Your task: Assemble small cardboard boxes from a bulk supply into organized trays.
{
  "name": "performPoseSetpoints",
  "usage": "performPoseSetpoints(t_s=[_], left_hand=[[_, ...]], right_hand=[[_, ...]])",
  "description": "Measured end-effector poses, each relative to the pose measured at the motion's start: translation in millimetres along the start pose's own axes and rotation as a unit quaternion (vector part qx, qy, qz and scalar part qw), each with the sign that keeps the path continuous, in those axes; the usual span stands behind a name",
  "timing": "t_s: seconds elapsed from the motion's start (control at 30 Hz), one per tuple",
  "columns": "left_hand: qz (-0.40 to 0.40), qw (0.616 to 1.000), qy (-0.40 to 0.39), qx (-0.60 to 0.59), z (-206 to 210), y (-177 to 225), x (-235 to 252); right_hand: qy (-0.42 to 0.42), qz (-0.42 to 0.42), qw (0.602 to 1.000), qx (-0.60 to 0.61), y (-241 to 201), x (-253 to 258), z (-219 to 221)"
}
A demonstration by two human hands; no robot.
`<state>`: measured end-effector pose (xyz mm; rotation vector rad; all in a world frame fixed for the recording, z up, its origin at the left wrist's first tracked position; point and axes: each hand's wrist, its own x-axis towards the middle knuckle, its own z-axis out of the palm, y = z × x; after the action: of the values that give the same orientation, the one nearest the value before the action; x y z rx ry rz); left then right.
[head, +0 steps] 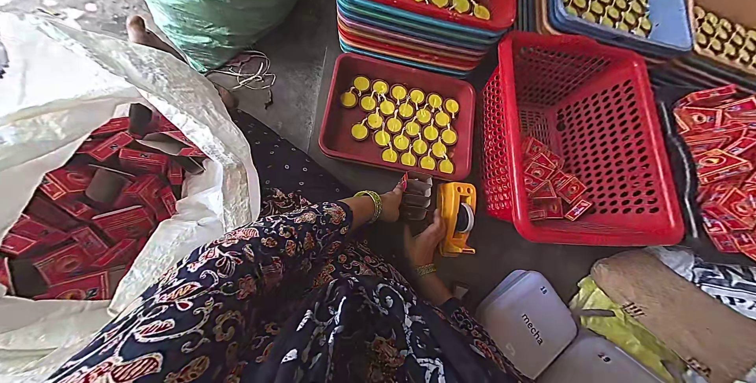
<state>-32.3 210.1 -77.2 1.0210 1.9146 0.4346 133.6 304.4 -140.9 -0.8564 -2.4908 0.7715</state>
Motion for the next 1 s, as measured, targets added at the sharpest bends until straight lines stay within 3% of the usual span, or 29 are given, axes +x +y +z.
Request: performPoseSetpoints(t_s=[0.07,0.13,0.2,0.3,0.37,0.4,0.47,0.57,0.63,0.7,0.77,0.83,1.0], left_hand=[[-0.094,0.99,-0.034,-0.104,-21,38,-11],[-0.079,0.985,-0.018,-0.156,-24,42,-11],[-0.076,0.986,-0.018,-0.147,-25,38,-12],[-0.122,0.987,-0.027,-0.097,-39,39,-30],[-0.157,0.977,0.027,-0.144,-43,37,-44],[-0.164,0.972,0.056,-0.156,-46,38,-52],[-0.17,0.962,0.103,-0.187,-58,55,-76],[-0.095,0.961,0.174,-0.191,-48,54,-111],[-0.015,0.97,0.192,-0.151,-41,43,-145],[-0.05,0.979,0.137,-0.143,-51,47,-190],[0.003,0.976,0.172,-0.132,-44,20,-226],[0.04,0.956,0.259,-0.128,-33,-9,-262],[-0.107,0.874,0.453,-0.142,-30,-78,-354]], right_hand=[[0.054,-0.17,0.982,-0.055,-2,-13,0],[0.099,-0.301,0.942,-0.115,-4,-15,4],[0.116,-0.378,0.905,-0.155,-4,-8,8],[0.075,-0.457,0.865,-0.194,-14,6,9],[-0.014,-0.496,0.841,-0.216,-25,12,6],[-0.089,-0.496,0.831,-0.237,-35,14,2],[-0.296,-0.415,0.808,-0.296,-59,23,-3],[-0.388,-0.3,0.779,-0.392,-69,42,23],[-0.399,-0.239,0.777,-0.424,-69,59,41],[-0.369,-0.199,0.809,-0.412,-76,68,42],[-0.362,-0.197,0.771,-0.485,-89,73,30],[-0.361,-0.209,0.75,-0.514,-90,74,20],[-0.332,-0.188,0.744,-0.548,-65,79,22]])
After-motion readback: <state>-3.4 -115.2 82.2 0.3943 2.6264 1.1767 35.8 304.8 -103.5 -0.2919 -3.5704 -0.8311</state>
